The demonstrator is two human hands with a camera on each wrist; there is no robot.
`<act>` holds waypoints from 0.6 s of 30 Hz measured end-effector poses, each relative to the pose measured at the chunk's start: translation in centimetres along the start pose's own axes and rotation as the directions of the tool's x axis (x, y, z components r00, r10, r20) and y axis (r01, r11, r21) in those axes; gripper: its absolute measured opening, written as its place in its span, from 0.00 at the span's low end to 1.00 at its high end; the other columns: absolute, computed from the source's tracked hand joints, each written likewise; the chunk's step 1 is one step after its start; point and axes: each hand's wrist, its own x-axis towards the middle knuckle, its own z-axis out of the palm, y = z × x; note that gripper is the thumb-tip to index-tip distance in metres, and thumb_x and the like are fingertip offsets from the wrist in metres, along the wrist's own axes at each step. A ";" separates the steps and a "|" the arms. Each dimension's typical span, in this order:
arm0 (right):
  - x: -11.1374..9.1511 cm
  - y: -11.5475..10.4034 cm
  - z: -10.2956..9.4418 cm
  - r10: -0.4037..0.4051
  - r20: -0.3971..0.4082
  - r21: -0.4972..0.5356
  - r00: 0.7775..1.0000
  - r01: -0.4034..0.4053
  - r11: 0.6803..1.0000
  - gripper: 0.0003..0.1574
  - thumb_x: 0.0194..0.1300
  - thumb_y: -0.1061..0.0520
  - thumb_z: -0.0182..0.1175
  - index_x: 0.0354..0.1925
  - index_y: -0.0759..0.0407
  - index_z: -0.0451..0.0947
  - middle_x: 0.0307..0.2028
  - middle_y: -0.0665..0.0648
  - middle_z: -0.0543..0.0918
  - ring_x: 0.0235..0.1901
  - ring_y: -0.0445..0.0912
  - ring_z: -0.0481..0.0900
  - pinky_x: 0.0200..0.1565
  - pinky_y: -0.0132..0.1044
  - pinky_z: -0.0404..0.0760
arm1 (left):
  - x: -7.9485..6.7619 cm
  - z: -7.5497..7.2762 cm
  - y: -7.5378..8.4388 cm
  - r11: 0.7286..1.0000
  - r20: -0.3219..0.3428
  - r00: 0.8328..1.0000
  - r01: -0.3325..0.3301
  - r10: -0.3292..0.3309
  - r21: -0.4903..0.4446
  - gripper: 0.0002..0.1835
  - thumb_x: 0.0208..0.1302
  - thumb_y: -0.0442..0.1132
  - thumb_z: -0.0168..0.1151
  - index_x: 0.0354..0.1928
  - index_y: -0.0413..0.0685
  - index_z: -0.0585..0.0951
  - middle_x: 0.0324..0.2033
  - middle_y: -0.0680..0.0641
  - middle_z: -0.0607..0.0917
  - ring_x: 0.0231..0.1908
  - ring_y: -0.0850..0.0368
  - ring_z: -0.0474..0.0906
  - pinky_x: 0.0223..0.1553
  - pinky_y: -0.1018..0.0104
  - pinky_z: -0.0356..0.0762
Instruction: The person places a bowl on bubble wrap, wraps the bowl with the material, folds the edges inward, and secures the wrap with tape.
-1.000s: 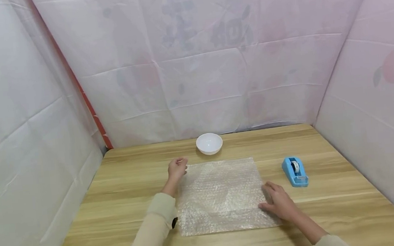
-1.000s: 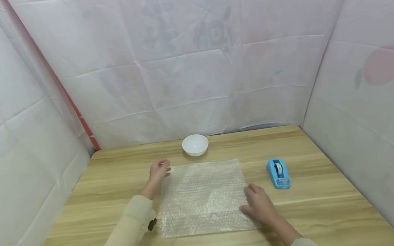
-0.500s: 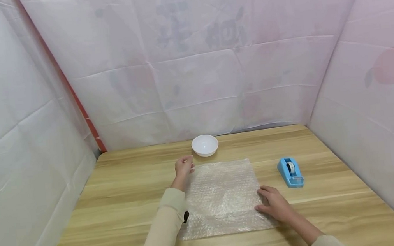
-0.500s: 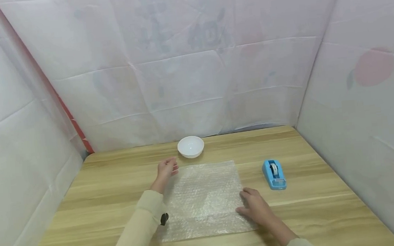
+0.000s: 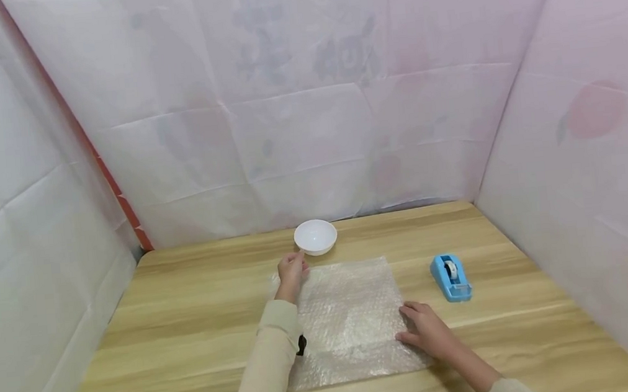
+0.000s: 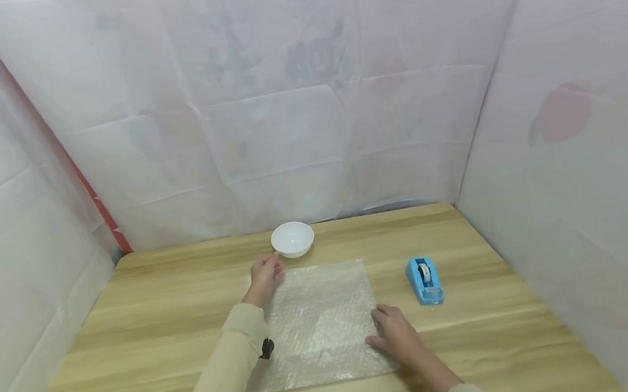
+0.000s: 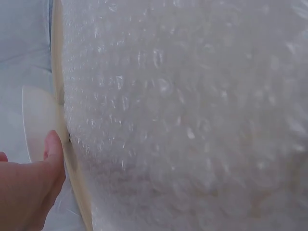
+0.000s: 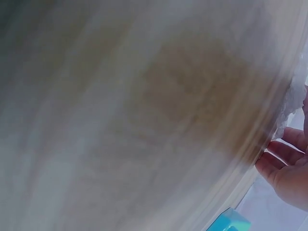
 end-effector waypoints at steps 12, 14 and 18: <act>0.0 -0.6 -0.2 0.050 0.023 -0.034 0.998 -0.049 0.998 0.36 0.47 0.49 0.70 0.50 0.70 0.75 0.50 0.68 0.77 0.49 0.60 0.75 0.51 0.51 0.75 | 11.7 1.7 -8.3 0.991 0.044 0.999 -0.011 0.017 -0.131 0.31 0.56 0.49 0.65 0.53 0.35 0.68 0.33 0.38 0.78 0.33 0.48 0.79 0.38 0.60 0.82; -0.1 -0.8 -0.2 0.055 0.036 -0.032 0.998 -0.054 0.998 0.35 0.47 0.49 0.70 0.49 0.70 0.75 0.50 0.67 0.77 0.49 0.60 0.75 0.51 0.51 0.75 | 12.1 1.8 -8.8 0.990 0.040 0.999 -0.008 0.014 -0.141 0.34 0.55 0.50 0.66 0.56 0.34 0.66 0.33 0.38 0.79 0.33 0.48 0.80 0.38 0.60 0.82; -0.1 -1.1 0.0 0.072 0.057 -0.021 0.996 -0.071 0.997 0.35 0.48 0.49 0.70 0.50 0.69 0.75 0.50 0.67 0.77 0.50 0.60 0.75 0.52 0.52 0.75 | 15.3 2.3 -11.4 0.987 0.013 0.999 -0.027 0.029 -0.157 0.37 0.54 0.50 0.67 0.56 0.31 0.65 0.28 0.39 0.79 0.29 0.50 0.81 0.32 0.63 0.83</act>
